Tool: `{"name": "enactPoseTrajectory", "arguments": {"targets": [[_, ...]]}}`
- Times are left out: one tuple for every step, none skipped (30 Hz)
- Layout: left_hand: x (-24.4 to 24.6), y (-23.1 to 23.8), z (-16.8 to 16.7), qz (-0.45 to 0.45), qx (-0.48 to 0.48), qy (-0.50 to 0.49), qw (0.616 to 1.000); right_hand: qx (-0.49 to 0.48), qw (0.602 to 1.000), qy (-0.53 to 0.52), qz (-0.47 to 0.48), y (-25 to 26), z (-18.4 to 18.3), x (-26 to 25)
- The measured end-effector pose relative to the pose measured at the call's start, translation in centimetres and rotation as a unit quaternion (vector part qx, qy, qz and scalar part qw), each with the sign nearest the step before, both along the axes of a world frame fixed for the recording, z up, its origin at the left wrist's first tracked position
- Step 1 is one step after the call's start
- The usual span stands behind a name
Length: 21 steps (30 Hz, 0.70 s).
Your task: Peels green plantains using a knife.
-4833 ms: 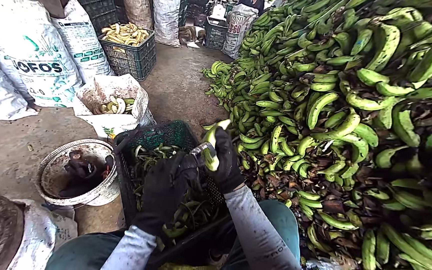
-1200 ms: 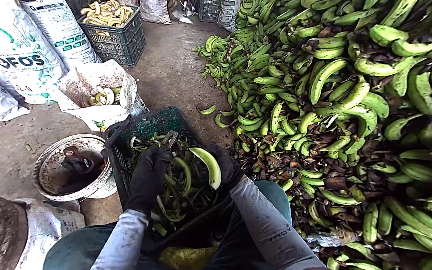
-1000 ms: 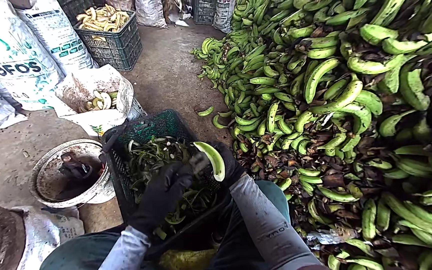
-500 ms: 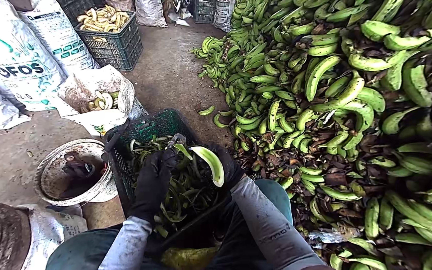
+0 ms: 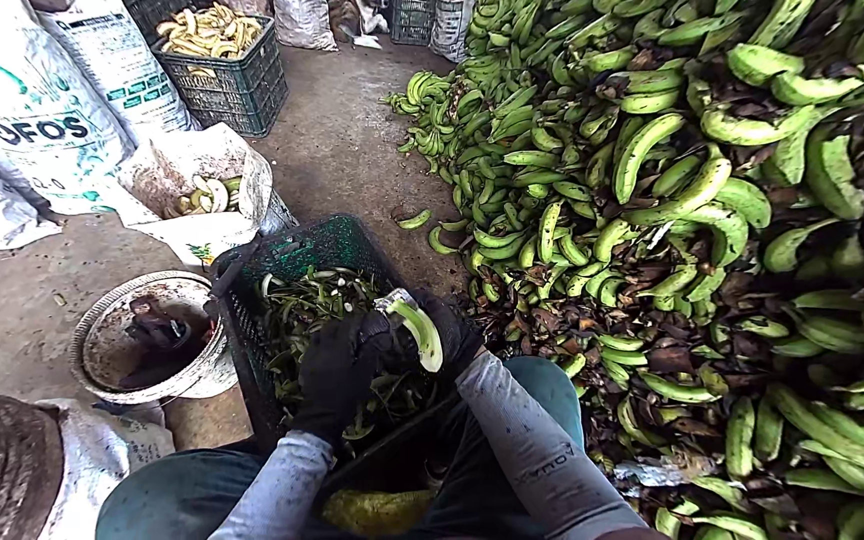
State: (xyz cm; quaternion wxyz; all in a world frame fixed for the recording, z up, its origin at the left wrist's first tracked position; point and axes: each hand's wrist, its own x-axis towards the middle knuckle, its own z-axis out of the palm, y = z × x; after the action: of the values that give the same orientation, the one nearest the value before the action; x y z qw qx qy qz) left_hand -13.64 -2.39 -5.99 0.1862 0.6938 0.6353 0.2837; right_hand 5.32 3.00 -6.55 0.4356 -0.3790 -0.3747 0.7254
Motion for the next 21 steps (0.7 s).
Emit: {"name": "enactPoseTrajectory", "arguments": {"targets": [[-0.3, 0.3, 0.3, 0.027, 0.003, -0.007, 1.000, 0.001, 1.000, 0.000, 0.000, 0.0, 0.2, 0.0], [-0.9, 0.5, 0.8, 0.048, -0.005, -0.024, 0.999, -0.001, 1.000, 0.007, 0.001, -0.1, 0.3, 0.1], [-1.6, 0.8, 1.3, 0.065, -0.006, -0.043, 0.997, -0.009, 1.000, 0.014, -0.009, -0.3, 0.6, 0.2], [-2.3, 0.8, 1.9, 0.076, -0.002, -0.066, 0.995, -0.020, 0.999, 0.011, -0.030, -0.4, 1.0, 0.2], [-2.9, 0.8, 2.6, 0.084, 0.005, -0.083, 0.993, -0.018, 0.999, -0.002, -0.049, -0.3, 1.2, 0.3], [-3.6, 0.7, 3.1, 0.088, 0.002, -0.091, 0.992, 0.002, 0.998, -0.028, -0.063, 0.0, 1.0, 0.5], [-4.5, 0.5, 3.6, 0.086, -0.020, -0.085, 0.993, 0.036, 0.994, -0.073, -0.070, 0.4, 0.6, 0.6], [-5.4, 0.4, 4.1, 0.081, -0.060, -0.055, 0.993, 0.080, 0.984, -0.140, -0.080, 0.8, 0.0, 0.5], [-6.2, 0.3, 4.3, 0.069, -0.112, -0.010, 0.991, 0.120, 0.961, -0.232, -0.094, 1.1, -0.5, 0.1], [-6.8, 0.1, 4.2, 0.048, -0.174, 0.041, 0.983, 0.150, 0.923, -0.342, -0.098, 1.2, -0.8, -0.6], [-6.9, -0.3, 4.0, 0.022, -0.241, 0.089, 0.966, 0.162, 0.890, -0.418, -0.080, 1.2, -1.2, -1.6], [-6.6, -0.9, 3.6, -0.005, -0.296, 0.132, 0.946, 0.168, 0.872, -0.457, -0.056, 1.5, -2.1, -2.9], [-6.2, -1.7, 3.2, -0.034, -0.337, 0.165, 0.926, 0.164, 0.867, -0.470, -0.037, 1.8, -3.0, -4.8], [-5.6, -2.7, 2.7, -0.057, -0.369, 0.174, 0.911, 0.151, 0.870, -0.469, -0.016, 1.6, -3.0, -7.4], [-5.1, -3.9, 2.1, -0.071, -0.396, 0.155, 0.902, 0.131, 0.893, -0.430, -0.001, 1.2, -2.7, -10.4], [-4.7, -5.1, 1.3, -0.076, -0.416, 0.122, 0.898, 0.110, 0.926, -0.362, 0.012, 0.9, -2.3, -13.7], [-4.3, -6.3, -0.2, -0.070, -0.420, 0.091, 0.900, 0.086, 0.954, -0.286, 0.021, 0.4, -1.5, -17.1], [-3.9, -7.4, -0.6, -0.050, -0.431, 0.047, 0.900, 0.068, 0.971, -0.225, 0.043, -0.2, -0.4, -20.4], [-3.6, -8.0, -0.6, -0.041, -0.430, 0.026, 0.902, 0.059, 0.977, -0.189, 0.077, -0.8, 1.1, -23.5], [-3.5, -8.2, 0.5, -0.053, -0.425, 0.023, 0.903, 0.037, 0.981, -0.154, 0.110, -1.2, 3.0, -26.5], [-3.7, -7.8, 1.7, -0.094, -0.426, 0.018, 0.900, 0.019, 0.981, -0.111, 0.158, -1.5, 5.3, -28.8]]}}
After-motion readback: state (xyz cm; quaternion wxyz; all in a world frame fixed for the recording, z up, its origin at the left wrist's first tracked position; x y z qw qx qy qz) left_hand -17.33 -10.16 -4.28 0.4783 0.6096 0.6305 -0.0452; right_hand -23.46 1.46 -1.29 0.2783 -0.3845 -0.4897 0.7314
